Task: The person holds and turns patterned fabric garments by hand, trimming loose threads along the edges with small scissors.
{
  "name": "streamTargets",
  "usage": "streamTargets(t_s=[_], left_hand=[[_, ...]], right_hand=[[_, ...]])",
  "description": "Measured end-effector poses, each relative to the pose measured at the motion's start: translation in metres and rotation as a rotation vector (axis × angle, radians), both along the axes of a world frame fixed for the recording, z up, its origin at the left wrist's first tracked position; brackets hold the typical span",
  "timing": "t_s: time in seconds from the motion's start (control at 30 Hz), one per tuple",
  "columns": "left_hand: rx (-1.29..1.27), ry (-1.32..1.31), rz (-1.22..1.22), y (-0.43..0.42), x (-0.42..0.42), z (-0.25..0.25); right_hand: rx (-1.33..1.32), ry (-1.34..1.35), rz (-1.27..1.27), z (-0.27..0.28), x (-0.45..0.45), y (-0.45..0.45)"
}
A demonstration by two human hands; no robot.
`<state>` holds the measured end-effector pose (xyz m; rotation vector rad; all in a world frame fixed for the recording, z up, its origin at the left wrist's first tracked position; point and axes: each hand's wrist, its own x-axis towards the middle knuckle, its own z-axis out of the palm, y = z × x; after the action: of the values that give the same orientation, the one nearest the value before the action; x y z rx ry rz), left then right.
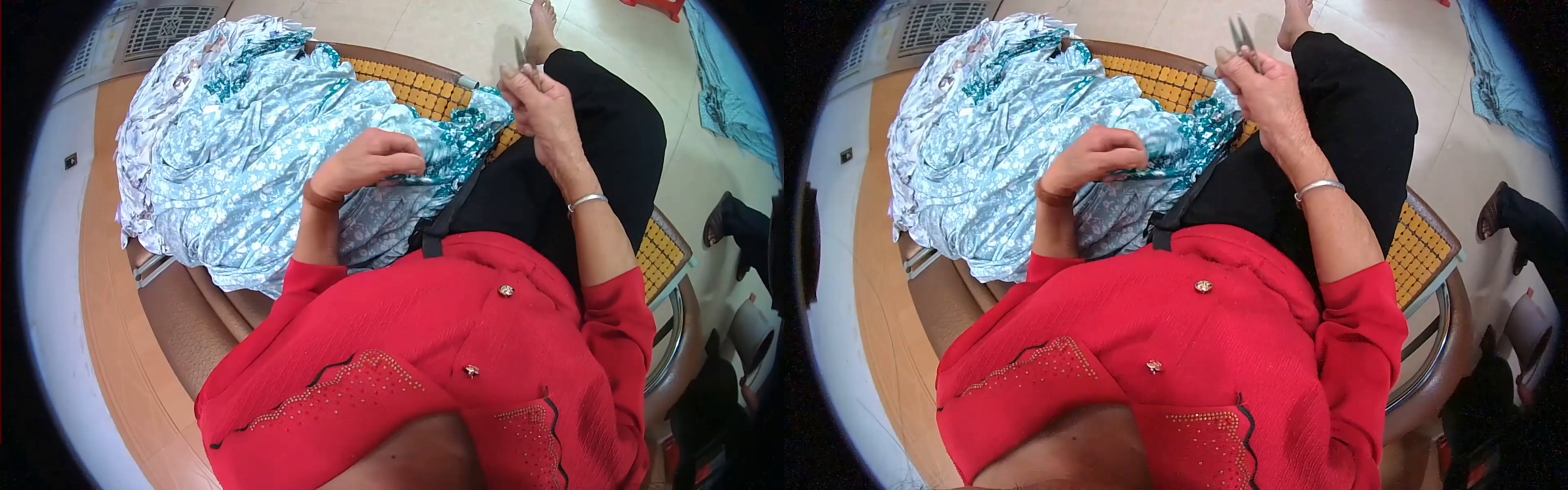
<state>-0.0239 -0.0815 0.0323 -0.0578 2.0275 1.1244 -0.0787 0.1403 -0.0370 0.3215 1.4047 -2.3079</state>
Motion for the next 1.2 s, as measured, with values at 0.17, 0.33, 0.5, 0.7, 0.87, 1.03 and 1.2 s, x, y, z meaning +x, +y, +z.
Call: streamTargets(t_s=[0.17, 0.33, 0.5, 0.7, 0.87, 1.03, 1.2], left_hand=[[-0.680, 0.597, 0.003, -0.012, 0.004, -0.042], [-0.377, 0.673, 0.028, 0.038, -0.016, -0.078], [-0.514, 0.650, -0.169, 0.051, -0.019, -0.143], [0.304, 0.107, 0.293, 0.032, -0.005, -0.079], [-0.077, 0.228, -0.122, 0.032, -0.010, -0.103], [-0.162, 0.494, 0.150, 0.053, -0.024, -0.148], [0.041, 0.342, 0.733, 0.048, -0.043, -0.186]], right_hand=[[-0.019, 0.028, -0.039, 0.002, 0.000, 0.001], [-0.006, 0.049, -0.037, -0.001, -0.002, 0.000], [-0.029, 0.040, -0.056, -0.002, -0.002, 0.004], [-0.019, 0.068, -0.063, -0.002, -0.005, 0.002], [-0.029, 0.073, -0.074, -0.003, -0.004, 0.005], [-0.002, 0.060, -0.087, -0.002, -0.004, 0.006], [-0.008, 0.067, -0.091, -0.002, -0.004, 0.005]])
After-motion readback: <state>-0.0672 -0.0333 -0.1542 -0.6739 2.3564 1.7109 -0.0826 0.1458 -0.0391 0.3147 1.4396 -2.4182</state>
